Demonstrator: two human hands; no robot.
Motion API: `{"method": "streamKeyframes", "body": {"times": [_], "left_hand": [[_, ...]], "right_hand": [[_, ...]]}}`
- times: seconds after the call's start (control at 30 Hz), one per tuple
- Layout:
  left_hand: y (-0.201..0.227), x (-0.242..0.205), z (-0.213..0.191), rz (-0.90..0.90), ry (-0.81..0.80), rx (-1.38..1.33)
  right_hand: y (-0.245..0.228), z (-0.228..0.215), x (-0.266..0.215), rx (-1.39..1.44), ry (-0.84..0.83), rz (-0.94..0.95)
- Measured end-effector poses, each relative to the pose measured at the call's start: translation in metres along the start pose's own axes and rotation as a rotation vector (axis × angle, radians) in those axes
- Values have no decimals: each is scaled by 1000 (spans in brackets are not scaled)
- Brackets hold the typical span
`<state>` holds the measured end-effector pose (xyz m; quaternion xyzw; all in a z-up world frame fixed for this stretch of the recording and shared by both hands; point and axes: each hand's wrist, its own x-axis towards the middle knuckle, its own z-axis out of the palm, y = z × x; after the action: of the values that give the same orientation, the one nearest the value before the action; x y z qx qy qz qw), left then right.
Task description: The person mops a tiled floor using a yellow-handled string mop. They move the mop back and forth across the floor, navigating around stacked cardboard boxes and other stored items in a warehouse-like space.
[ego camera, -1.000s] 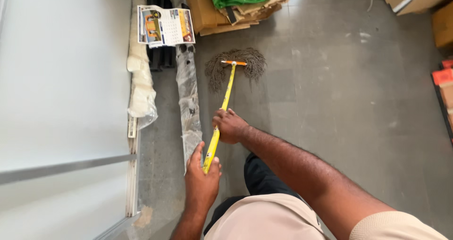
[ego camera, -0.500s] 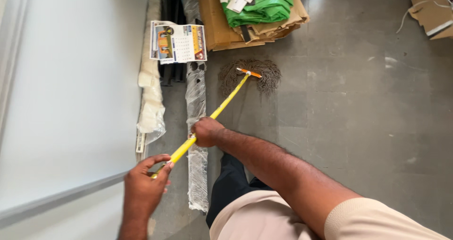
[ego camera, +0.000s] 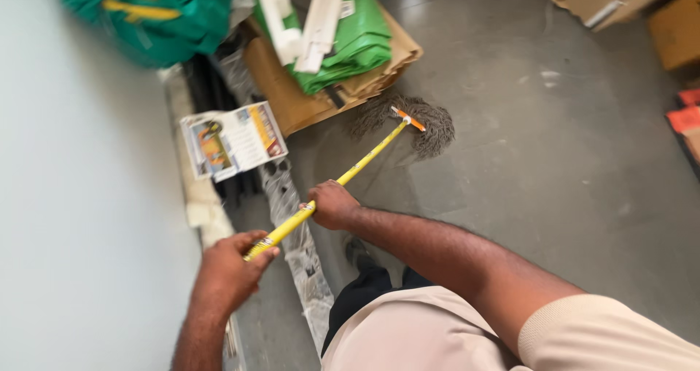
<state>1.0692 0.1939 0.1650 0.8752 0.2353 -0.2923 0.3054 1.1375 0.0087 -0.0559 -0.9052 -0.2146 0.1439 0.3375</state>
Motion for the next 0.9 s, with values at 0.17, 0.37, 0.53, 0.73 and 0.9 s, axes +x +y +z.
{"method": "streamKeyframes", "body": {"times": [0.17, 0.37, 0.53, 0.73, 0.9], "left_hand": [[43, 53, 61, 136, -147, -46], [138, 86, 150, -113, -564, -579], [270, 137, 194, -52, -562, -599], [444, 182, 226, 582, -288, 14], [560, 213, 238, 531, -336, 266]], "right_hand": [[86, -41, 0, 25, 13, 56], [219, -118, -4, -105, -7, -65], [328, -213, 40, -187, -3, -12], [440, -332, 75, -248, 55, 46], [500, -408, 90, -227, 129, 190]]}}
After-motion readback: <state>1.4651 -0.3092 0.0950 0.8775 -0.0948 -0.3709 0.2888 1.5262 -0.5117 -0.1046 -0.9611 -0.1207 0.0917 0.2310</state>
